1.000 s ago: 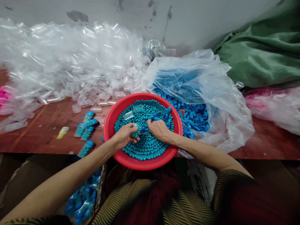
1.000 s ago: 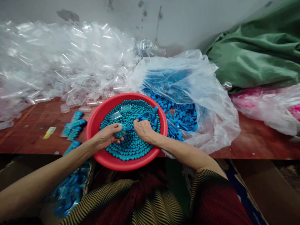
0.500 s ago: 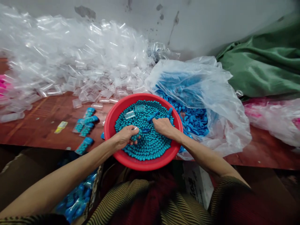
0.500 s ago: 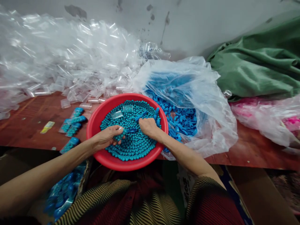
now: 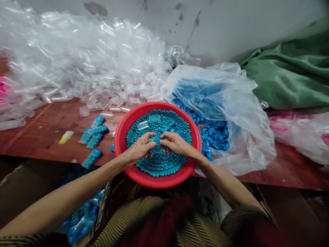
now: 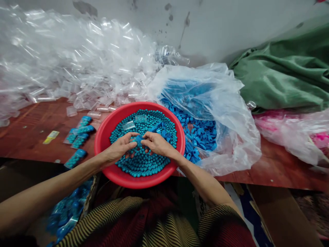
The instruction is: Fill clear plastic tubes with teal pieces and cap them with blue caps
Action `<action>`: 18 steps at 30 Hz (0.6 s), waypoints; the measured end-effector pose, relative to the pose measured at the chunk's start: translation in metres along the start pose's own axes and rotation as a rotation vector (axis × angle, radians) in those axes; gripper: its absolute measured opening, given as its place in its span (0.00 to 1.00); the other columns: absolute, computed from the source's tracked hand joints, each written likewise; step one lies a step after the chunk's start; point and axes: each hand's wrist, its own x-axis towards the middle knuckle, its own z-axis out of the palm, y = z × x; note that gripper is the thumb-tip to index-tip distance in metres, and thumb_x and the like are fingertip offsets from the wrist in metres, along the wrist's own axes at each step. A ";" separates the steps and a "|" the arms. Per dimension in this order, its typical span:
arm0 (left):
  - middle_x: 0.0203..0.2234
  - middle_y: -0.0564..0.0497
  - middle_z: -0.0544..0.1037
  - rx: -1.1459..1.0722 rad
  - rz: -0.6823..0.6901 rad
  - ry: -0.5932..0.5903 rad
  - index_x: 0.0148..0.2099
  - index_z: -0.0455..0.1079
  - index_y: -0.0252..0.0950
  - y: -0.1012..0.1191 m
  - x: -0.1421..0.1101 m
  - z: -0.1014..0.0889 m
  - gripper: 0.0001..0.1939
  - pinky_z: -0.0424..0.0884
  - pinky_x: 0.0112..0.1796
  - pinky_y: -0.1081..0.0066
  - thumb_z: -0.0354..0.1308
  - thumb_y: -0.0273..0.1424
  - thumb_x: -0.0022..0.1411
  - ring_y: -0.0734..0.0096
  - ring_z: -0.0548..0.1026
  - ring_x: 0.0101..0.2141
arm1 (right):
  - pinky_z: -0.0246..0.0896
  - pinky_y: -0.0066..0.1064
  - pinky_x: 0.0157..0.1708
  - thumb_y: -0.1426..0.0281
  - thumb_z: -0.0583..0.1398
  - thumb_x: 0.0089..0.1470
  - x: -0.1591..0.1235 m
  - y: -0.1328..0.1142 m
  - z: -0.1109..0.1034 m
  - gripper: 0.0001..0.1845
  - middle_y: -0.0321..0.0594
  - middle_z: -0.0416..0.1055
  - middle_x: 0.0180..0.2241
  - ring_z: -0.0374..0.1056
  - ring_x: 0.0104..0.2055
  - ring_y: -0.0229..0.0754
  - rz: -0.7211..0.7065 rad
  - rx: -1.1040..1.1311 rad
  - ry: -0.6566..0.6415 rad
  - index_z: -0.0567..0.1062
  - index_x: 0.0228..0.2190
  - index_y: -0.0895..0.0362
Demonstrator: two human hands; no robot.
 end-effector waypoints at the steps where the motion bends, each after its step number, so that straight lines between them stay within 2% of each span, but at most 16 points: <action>1: 0.21 0.59 0.69 0.014 0.008 0.001 0.50 0.59 0.36 0.000 0.000 0.000 0.25 0.56 0.14 0.79 0.60 0.35 0.51 0.80 0.67 0.14 | 0.63 0.23 0.16 0.67 0.56 0.53 0.000 -0.001 -0.001 0.05 0.32 0.69 0.25 0.67 0.22 0.33 0.002 0.004 -0.015 0.65 0.32 0.56; 6: 0.22 0.58 0.70 0.018 0.046 0.004 0.54 0.59 0.36 0.002 -0.001 0.002 0.28 0.55 0.14 0.79 0.60 0.33 0.51 0.81 0.66 0.14 | 0.65 0.24 0.19 0.67 0.57 0.51 -0.003 -0.004 0.001 0.06 0.32 0.69 0.23 0.68 0.23 0.34 0.073 0.147 -0.020 0.65 0.30 0.56; 9: 0.22 0.58 0.70 -0.001 0.049 -0.019 0.55 0.58 0.36 0.004 -0.002 0.004 0.28 0.55 0.14 0.78 0.59 0.32 0.51 0.82 0.65 0.14 | 0.65 0.26 0.21 0.65 0.57 0.50 -0.006 -0.001 0.005 0.08 0.31 0.69 0.23 0.69 0.24 0.35 0.051 0.210 0.015 0.65 0.31 0.56; 12: 0.22 0.58 0.70 -0.006 0.065 -0.021 0.54 0.58 0.36 0.006 -0.004 0.005 0.27 0.56 0.14 0.79 0.59 0.32 0.51 0.82 0.66 0.14 | 0.65 0.27 0.25 0.64 0.59 0.49 -0.008 0.003 0.006 0.09 0.32 0.69 0.25 0.68 0.26 0.35 -0.093 0.121 0.133 0.67 0.31 0.56; 15: 0.23 0.58 0.69 -0.011 0.071 -0.028 0.53 0.58 0.36 0.005 -0.004 0.005 0.27 0.55 0.13 0.79 0.60 0.33 0.51 0.82 0.66 0.15 | 0.65 0.30 0.35 0.68 0.61 0.50 -0.012 0.005 0.004 0.07 0.34 0.71 0.30 0.68 0.32 0.36 -0.303 -0.118 0.279 0.71 0.34 0.56; 18: 0.21 0.59 0.68 -0.061 0.070 -0.054 0.53 0.58 0.36 0.003 -0.004 0.003 0.27 0.54 0.13 0.80 0.60 0.38 0.53 0.81 0.67 0.15 | 0.64 0.32 0.41 0.72 0.58 0.54 -0.015 0.008 0.006 0.08 0.38 0.72 0.35 0.69 0.39 0.39 -0.522 -0.339 0.363 0.72 0.37 0.56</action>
